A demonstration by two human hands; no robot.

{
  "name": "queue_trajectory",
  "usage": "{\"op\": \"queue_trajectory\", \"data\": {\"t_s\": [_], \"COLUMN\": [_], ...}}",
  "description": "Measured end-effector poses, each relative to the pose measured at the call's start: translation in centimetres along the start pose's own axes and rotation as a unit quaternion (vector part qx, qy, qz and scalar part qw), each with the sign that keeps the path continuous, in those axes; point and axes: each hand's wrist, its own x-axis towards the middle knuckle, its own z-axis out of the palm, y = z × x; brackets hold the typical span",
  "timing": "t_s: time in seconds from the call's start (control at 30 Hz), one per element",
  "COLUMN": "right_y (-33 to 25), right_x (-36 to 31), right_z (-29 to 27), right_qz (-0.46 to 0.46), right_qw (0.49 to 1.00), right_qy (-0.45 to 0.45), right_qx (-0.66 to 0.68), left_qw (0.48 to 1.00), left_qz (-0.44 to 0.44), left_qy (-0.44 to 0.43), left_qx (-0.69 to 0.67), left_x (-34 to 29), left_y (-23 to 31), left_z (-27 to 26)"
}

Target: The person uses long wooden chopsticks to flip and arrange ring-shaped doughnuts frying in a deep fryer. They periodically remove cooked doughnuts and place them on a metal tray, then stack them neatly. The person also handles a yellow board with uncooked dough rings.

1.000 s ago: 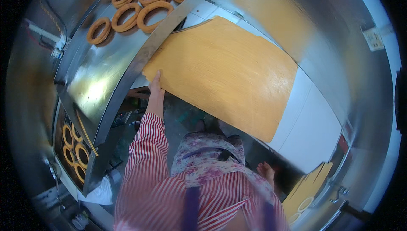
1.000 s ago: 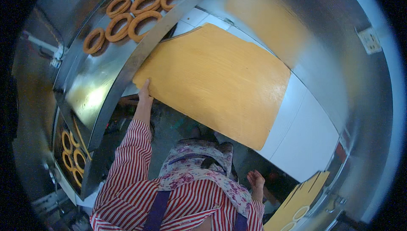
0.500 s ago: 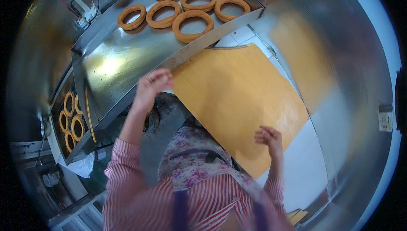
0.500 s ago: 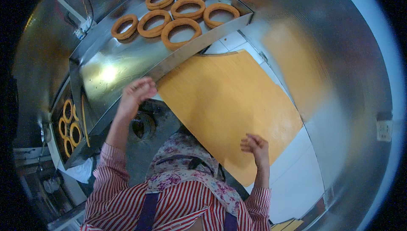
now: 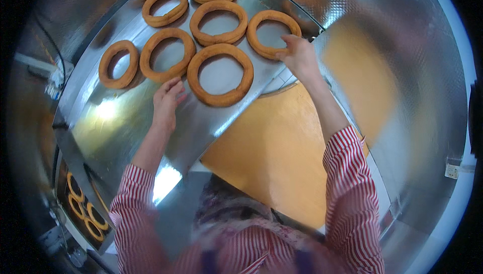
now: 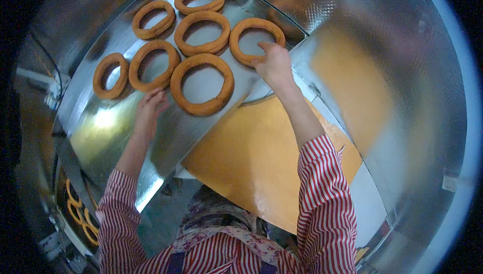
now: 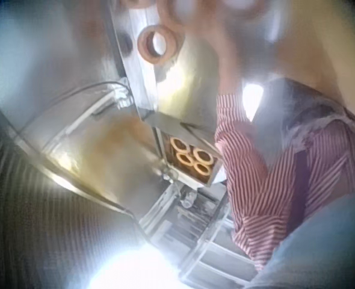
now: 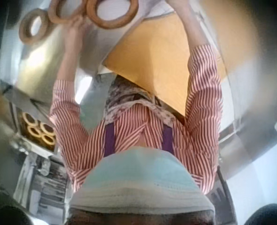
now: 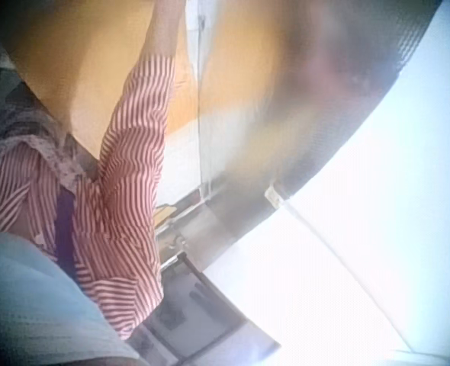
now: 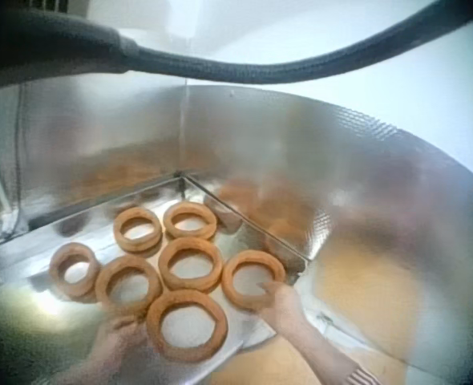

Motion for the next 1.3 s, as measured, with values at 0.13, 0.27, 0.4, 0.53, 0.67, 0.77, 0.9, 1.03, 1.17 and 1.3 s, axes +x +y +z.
{"op": "queue_trajectory", "data": {"t_s": [0.13,0.27,0.4,0.53,0.67,0.77,0.9,1.03,1.17,1.3], "right_y": [0.4,0.7,0.4,-0.1,4.2,7.6,5.7,-1.6,-2.2,-3.4], "right_x": [4.1,5.4,6.1,8.9,12.7,13.1,11.3,3.8,1.6,2.4], "right_z": [5.6,8.0,4.9,-2.9,-5.1,-5.2,-3.9,0.4,4.1,6.1], "right_qz": [0.032,0.041,-0.007,0.050,0.192,0.191,0.083,0.051,0.097,0.166], "right_qw": [0.976,0.952,0.965,0.964,0.868,0.908,0.993,0.998,0.968,0.934], "right_qy": [-0.123,-0.197,-0.208,-0.251,-0.267,-0.171,0.071,-0.022,-0.224,-0.316], "right_qx": [-0.180,-0.233,-0.159,0.069,0.371,0.331,0.042,-0.021,-0.062,-0.021], "left_qw": [0.999,0.998,0.998,0.999,0.999,0.999,1.000,0.999,0.994,0.993], "left_qz": [0.043,0.051,0.057,0.042,0.034,0.021,-0.016,-0.049,-0.078,-0.092], "left_qy": [0.005,0.018,0.017,-0.001,-0.008,-0.030,-0.025,-0.011,-0.024,-0.037], "left_qx": [0.019,0.011,-0.011,-0.007,-0.012,0.007,0.003,-0.019,-0.071,-0.062], "left_x": [0.2,0.8,1.6,1.6,1.9,1.9,1.8,1.8,2.3,3.0], "left_y": [-0.2,-0.4,-1.0,-0.8,-1.6,-1.6,-2.0,-1.8,-1.0,-0.3], "left_z": [-0.4,-1.6,-2.9,-3.0,-3.6,-2.7,-2.7,-1.9,0.0,1.0]}}
